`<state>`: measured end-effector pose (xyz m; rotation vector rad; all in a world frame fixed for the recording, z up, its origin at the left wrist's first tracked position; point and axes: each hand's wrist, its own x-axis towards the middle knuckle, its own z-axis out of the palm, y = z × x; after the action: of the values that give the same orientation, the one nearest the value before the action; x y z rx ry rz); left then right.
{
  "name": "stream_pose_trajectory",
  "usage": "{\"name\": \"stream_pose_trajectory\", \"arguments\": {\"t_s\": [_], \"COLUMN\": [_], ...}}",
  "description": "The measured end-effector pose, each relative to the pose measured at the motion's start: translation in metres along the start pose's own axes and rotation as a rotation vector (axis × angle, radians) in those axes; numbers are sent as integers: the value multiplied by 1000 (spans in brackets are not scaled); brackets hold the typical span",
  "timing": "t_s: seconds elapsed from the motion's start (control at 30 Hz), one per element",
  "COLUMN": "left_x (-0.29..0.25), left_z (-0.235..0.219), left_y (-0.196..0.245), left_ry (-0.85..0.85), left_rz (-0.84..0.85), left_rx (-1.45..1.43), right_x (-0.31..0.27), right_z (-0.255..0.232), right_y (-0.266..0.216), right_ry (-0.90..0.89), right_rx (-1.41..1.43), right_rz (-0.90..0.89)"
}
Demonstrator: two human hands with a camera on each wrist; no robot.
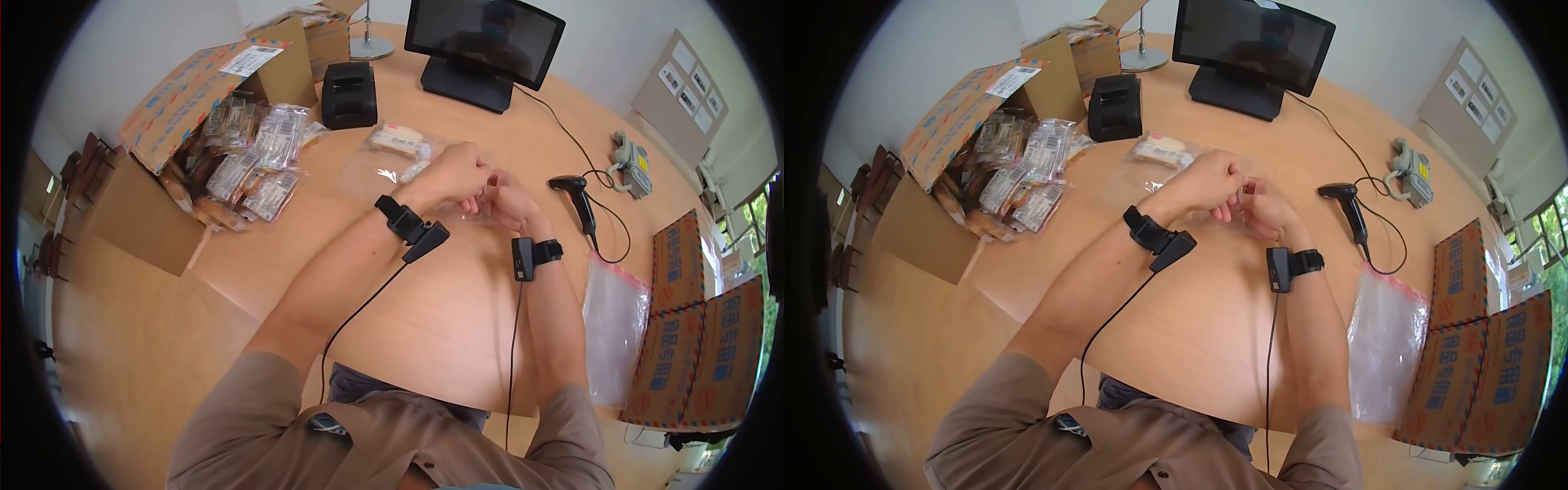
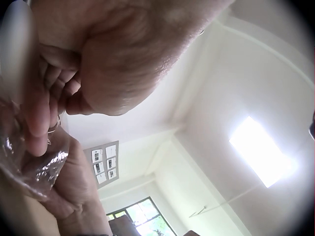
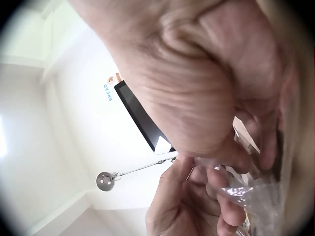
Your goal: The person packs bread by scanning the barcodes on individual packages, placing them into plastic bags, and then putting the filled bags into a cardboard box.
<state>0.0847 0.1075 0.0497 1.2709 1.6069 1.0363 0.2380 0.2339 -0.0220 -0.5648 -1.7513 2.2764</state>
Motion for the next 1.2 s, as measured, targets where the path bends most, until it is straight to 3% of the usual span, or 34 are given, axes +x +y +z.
{"name": "stream_pose_trajectory", "arguments": {"t_s": [0.03,0.1,0.17,0.2,0.27,0.33,0.37,0.43,0.57,0.67,0.7,0.77,0.8,0.87,1.0,1.07,1.2], "left_x": [-3,-10,-4,0,4,1,2,5,6,-3,-9,-10,-8,-10,-14,-15,-11], "left_z": [-5,-18,-45,-64,-103,-139,-150,-161,-163,-161,-162,-166,-170,-175,-177,-178,-186], "left_y": [4,11,-4,-15,-34,-59,-72,-92,-107,-96,-84,-85,-94,-99,-115,-119,-117], "left_ry": [4,-202,-172,-147,214,455,460,530,486,452,364,277,252,234,274,326,114], "left_rz": [0,21,68,114,110,-49,-43,-316,-334,-269,-338,-405,-342,-282,-308,-298,-321], "left_rx": [0,43,13,-12,394,735,738,777,814,762,689,613,579,542,372,323,294], "right_x": [-2,-4,-4,-3,-3,-5,-5,-4,8,1,2,3,3,-1,7,4,-3], "right_z": [4,11,26,23,16,22,26,46,61,76,75,78,76,84,59,60,78], "right_y": [0,-1,-7,-7,-6,-12,-15,-12,1,-5,0,6,6,-7,4,-7,-5], "right_ry": [-34,-70,191,190,172,136,101,180,401,521,524,310,309,122,176,20,-99], "right_rx": [-5,-12,-152,-151,-178,-195,-213,-306,-602,-412,-413,124,123,217,-116,-361,-173], "right_rz": [-52,-102,-113,-116,0,12,29,-27,-144,-36,-34,-231,-229,-141,-54,135,109]}}
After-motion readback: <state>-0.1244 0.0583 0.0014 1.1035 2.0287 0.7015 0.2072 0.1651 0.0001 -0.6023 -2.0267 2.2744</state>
